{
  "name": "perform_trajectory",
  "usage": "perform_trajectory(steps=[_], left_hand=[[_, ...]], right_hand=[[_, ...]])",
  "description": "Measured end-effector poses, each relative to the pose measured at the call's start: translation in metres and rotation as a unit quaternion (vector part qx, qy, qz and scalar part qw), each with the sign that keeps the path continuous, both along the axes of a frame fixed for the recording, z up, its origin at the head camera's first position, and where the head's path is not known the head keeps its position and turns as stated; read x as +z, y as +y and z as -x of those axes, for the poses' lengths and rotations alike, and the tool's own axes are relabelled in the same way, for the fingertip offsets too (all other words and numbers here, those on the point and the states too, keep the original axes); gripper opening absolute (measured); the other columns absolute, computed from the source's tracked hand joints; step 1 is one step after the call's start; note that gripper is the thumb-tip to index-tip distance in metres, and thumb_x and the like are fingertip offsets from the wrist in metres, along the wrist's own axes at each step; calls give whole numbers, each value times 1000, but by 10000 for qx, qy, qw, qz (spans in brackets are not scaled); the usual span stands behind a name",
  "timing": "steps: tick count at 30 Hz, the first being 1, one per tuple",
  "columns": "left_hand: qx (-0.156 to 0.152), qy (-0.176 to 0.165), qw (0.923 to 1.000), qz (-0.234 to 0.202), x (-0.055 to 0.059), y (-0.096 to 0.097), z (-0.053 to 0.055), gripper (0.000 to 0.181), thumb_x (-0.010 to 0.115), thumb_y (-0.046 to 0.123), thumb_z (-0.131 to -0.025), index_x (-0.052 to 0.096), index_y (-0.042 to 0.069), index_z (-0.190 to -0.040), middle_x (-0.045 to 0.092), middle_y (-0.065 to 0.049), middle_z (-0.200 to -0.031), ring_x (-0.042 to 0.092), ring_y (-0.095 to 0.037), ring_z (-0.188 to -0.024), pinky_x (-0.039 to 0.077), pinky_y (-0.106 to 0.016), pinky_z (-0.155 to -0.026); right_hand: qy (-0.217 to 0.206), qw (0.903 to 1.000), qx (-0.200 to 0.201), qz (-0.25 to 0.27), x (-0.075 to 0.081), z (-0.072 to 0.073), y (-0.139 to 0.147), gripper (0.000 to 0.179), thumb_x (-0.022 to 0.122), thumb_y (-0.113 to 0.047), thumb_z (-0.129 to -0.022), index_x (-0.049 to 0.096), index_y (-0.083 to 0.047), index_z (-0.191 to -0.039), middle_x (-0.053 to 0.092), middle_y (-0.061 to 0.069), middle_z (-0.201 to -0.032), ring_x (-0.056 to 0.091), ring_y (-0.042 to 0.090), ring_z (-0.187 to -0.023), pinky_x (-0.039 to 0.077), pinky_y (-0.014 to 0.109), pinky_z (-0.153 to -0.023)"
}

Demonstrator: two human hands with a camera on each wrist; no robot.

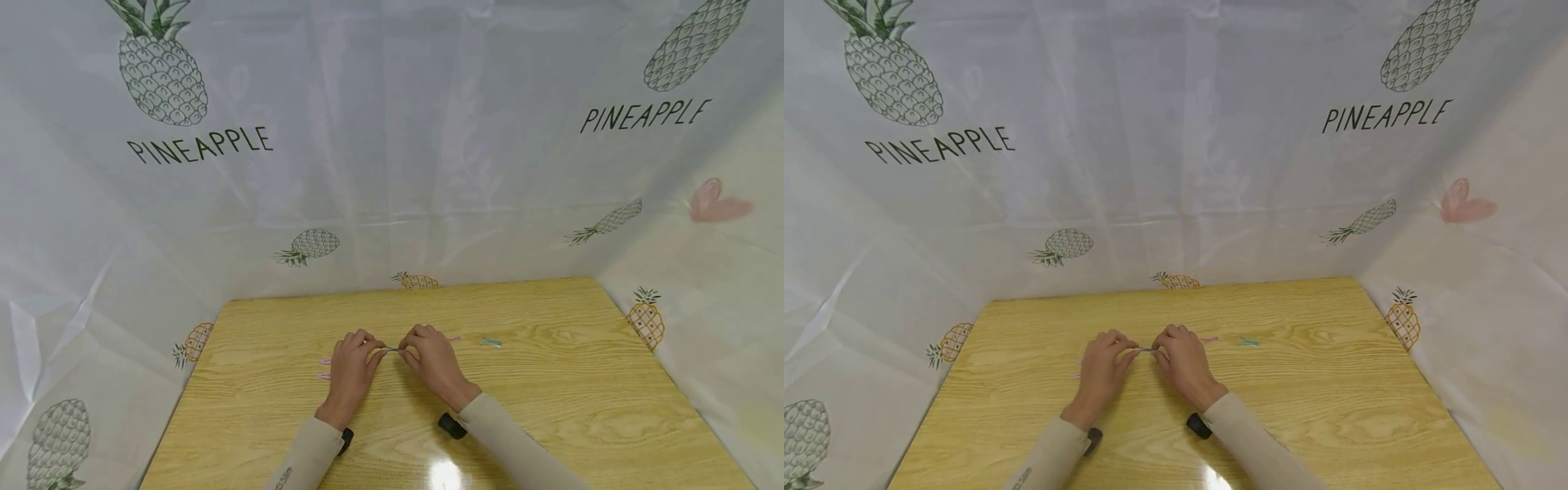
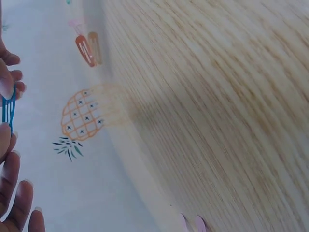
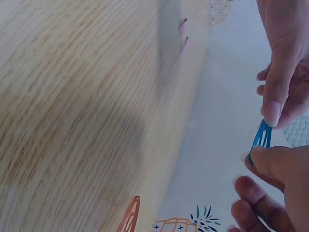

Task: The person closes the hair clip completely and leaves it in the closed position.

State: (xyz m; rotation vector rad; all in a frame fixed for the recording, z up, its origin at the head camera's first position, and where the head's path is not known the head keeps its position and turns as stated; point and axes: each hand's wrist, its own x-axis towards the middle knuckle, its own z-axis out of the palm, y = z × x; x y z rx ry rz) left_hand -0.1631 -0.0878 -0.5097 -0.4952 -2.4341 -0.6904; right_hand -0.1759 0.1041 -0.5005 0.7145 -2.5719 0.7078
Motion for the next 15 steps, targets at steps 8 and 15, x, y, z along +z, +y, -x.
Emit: perform_trajectory(steps=[8,15], left_hand=[[-205,313,9993,-62,0,-5,-1,13,91,13,-80,81,16,-88,62,1,-96,56,-19,-86,47,-40,-76],[-471,330,9983,64,2,-12,-3,11,90,11,-80,81,16,-85,62,3,-99,56,-19,-90,47,-42,-80]], right_hand=[[167,9992,363,-79,3,-1,3,8,86,-13,-89,79,-14,-94,68,-2,-95,63,16,-84,56,34,-76],[-91,9972,732,-86,8,-3,6,4,81,-13,-93,79,-11,-96,70,-3,-96,62,16,-85,55,31,-76]])
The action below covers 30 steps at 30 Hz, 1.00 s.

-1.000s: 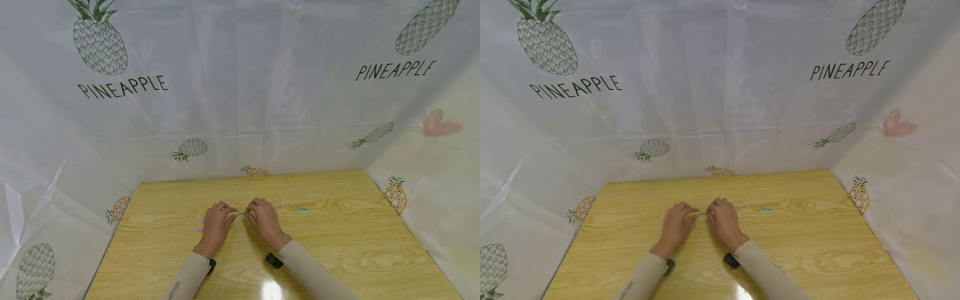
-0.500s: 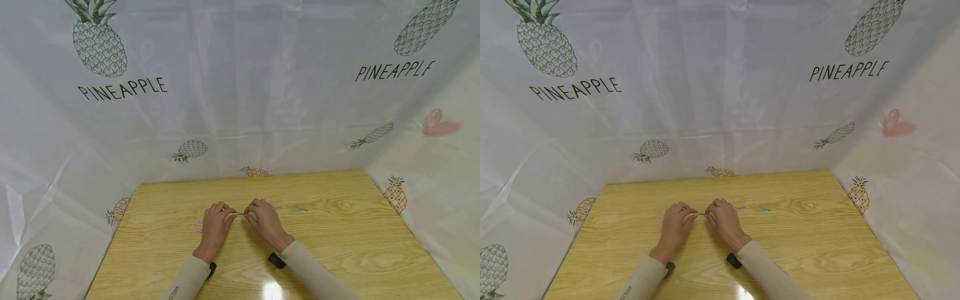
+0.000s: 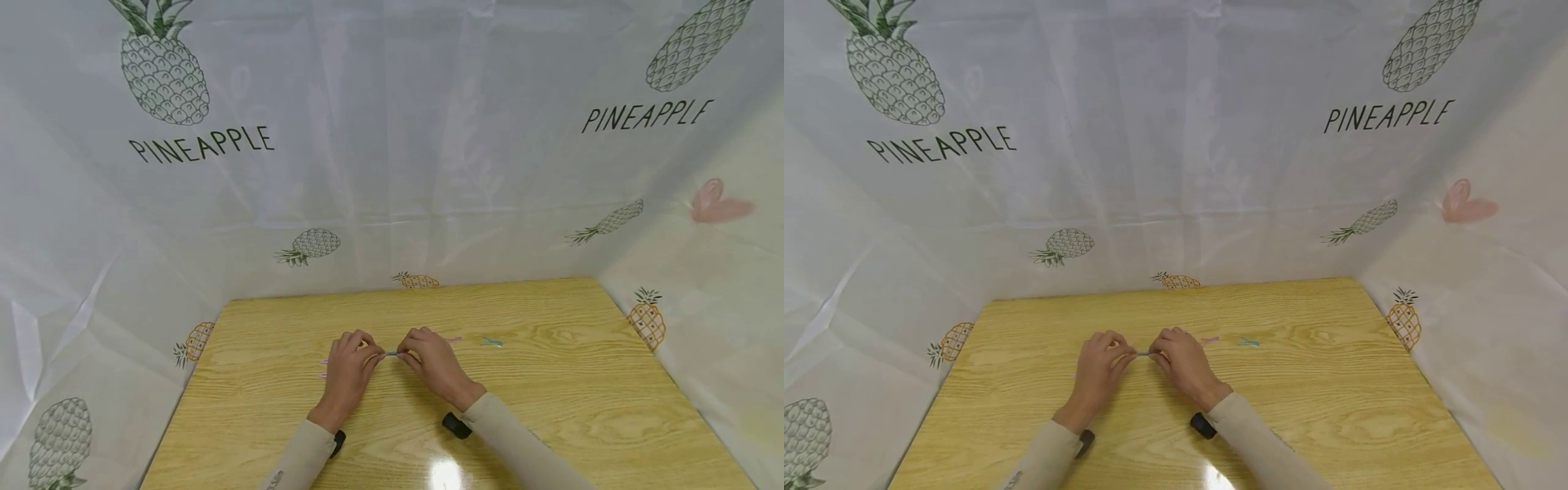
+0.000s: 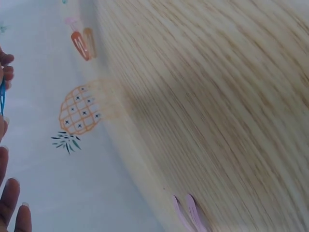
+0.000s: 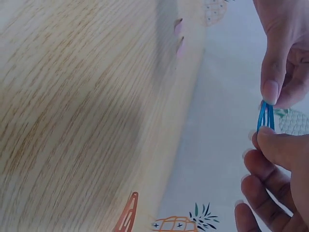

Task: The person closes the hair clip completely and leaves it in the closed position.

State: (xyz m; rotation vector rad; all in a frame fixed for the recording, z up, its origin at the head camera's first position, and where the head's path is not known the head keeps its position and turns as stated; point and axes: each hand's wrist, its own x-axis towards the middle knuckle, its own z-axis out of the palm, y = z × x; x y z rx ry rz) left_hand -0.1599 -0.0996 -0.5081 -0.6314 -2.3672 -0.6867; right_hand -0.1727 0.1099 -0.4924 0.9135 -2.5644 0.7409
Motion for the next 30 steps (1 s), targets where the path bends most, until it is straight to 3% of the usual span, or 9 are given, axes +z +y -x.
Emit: perform_trajectory(steps=[6,15,30], left_hand=[[-209,27,9996,211,2,-5,-1,4,85,17,-86,81,16,-84,63,3,-100,56,-20,-95,48,-42,-82],[-511,-87,9985,169,-3,-13,-6,13,92,10,-77,81,17,-82,62,3,-100,56,-21,-98,48,-43,-82],[-717,-31,9972,209,-2,-13,-5,15,91,10,-78,80,19,-82,61,5,-101,55,-19,-99,47,-43,-82]], right_hand=[[65,9997,249,11,-1,1,2,2,80,-11,-94,79,-10,-96,69,-4,-96,62,15,-85,54,31,-76],[128,9976,674,-73,-7,-3,4,3,78,-13,-96,78,-12,-98,70,-5,-100,62,13,-87,55,29,-78],[475,9947,906,-54,-5,-1,9,10,81,-10,-93,76,-18,-95,69,-7,-97,61,12,-87,54,29,-78]])
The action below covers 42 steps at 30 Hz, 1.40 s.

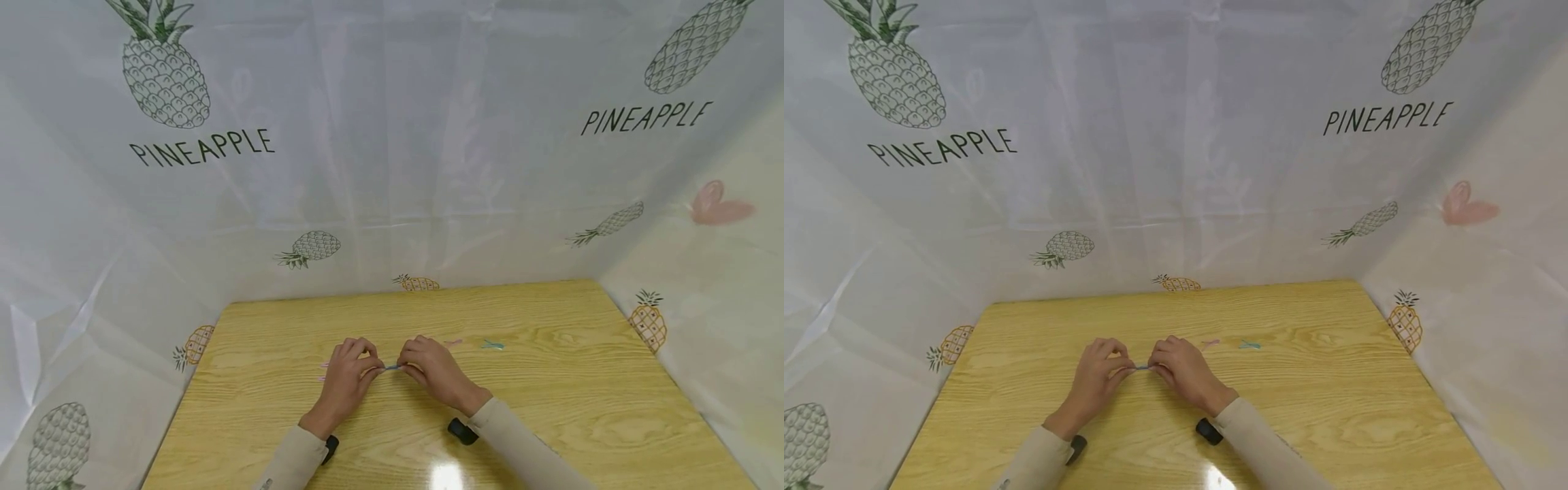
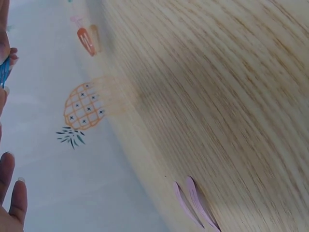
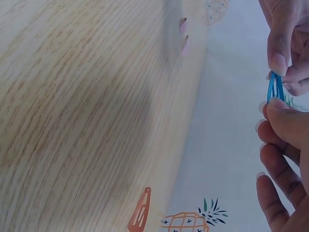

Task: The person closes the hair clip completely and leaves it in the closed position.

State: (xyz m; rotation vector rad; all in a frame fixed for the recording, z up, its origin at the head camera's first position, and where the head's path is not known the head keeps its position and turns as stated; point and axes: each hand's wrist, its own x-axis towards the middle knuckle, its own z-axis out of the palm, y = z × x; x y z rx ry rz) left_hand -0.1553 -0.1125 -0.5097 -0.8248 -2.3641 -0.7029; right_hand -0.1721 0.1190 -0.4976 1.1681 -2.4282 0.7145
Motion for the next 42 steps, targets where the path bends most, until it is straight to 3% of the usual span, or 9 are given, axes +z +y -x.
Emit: perform_trajectory(steps=[32,42], left_hand=[[-337,-71,9993,-158,-5,-1,-1,13,90,10,-80,79,17,-81,58,2,-99,55,-19,-97,46,-40,-82],[-438,-193,9986,-216,-7,-2,-1,12,89,9,-80,79,14,-81,59,2,-101,57,-20,-101,48,-41,-84]], right_hand=[[130,9993,336,-19,-4,2,4,10,83,-9,-90,76,-16,-94,70,-8,-95,60,11,-84,52,26,-75],[127,9990,418,11,-7,3,5,9,83,-10,-90,76,-16,-93,71,-7,-98,63,16,-104,56,35,-91]])
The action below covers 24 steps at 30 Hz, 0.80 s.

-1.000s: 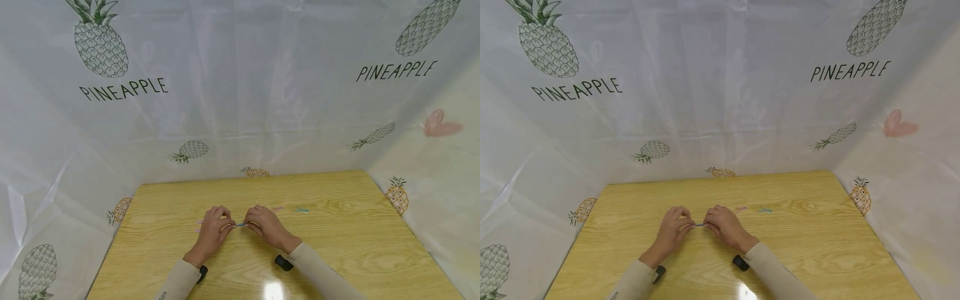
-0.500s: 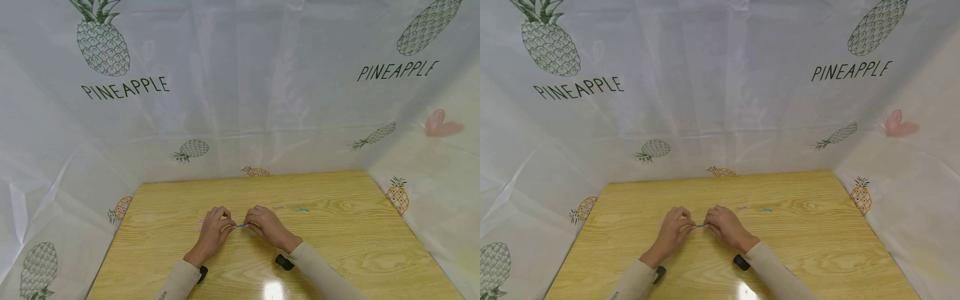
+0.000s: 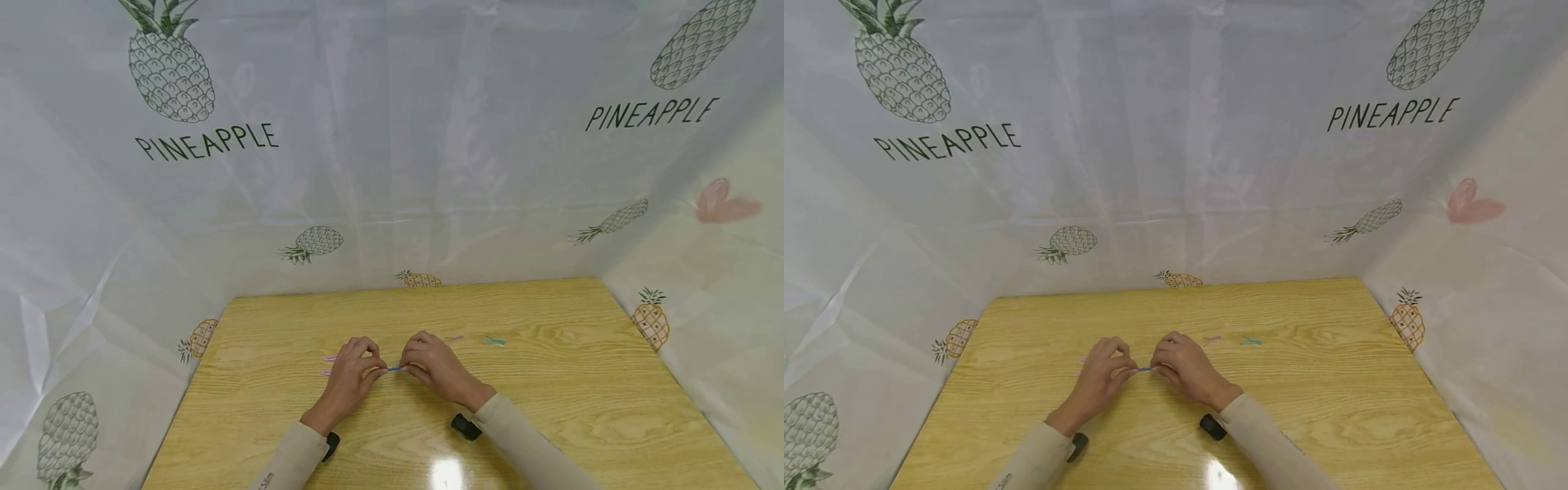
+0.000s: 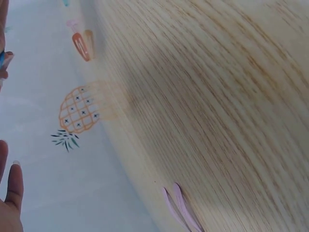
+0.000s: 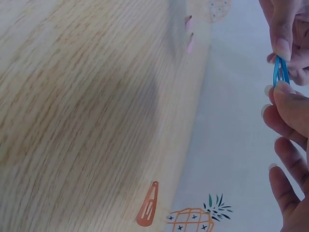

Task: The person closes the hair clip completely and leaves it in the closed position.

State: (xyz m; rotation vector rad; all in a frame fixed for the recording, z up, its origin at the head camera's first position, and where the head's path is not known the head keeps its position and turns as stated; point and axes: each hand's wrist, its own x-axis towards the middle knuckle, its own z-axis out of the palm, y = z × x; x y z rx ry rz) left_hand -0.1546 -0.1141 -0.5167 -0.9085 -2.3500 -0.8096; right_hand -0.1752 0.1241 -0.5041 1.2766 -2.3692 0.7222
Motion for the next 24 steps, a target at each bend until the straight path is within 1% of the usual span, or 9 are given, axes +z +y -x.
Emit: perform_trajectory(steps=[3,10,14,21,24], left_hand=[[-23,-48,10000,-12,2,0,-1,11,89,8,-81,79,14,-81,59,2,-100,57,-20,-101,48,-41,-84],[-121,-123,9998,-30,5,-1,-3,13,90,7,-80,79,14,-79,58,4,-100,56,-19,-101,48,-41,-84],[-206,-193,9996,-43,5,-1,-4,12,89,8,-81,79,14,-80,57,4,-100,57,-22,-99,47,-42,-84],[-246,-132,9996,-2,5,-1,-5,17,89,8,-81,77,19,-79,57,5,-99,56,-20,-98,46,-40,-83],[-251,-122,9996,22,6,-1,-6,17,89,7,-80,77,19,-79,56,6,-99,56,-20,-97,46,-40,-84]], right_hand=[[-14,10000,54,7,1,0,1,8,83,-12,-91,77,-15,-92,72,-7,-97,63,16,-104,56,35,-92],[-150,9998,157,28,3,-1,1,14,85,-9,-88,76,-19,-91,71,-8,-96,63,16,-104,55,36,-92],[-194,9996,213,40,2,-1,1,15,85,-9,-88,75,-19,-91,70,-8,-96,63,16,-105,55,37,-93],[-172,9994,294,13,1,-1,3,12,84,-11,-89,77,-19,-92,70,-8,-97,64,16,-109,55,38,-95],[-198,9992,343,3,1,-1,4,8,83,-13,-91,77,-19,-92,70,-8,-98,64,16,-110,55,39,-96]])
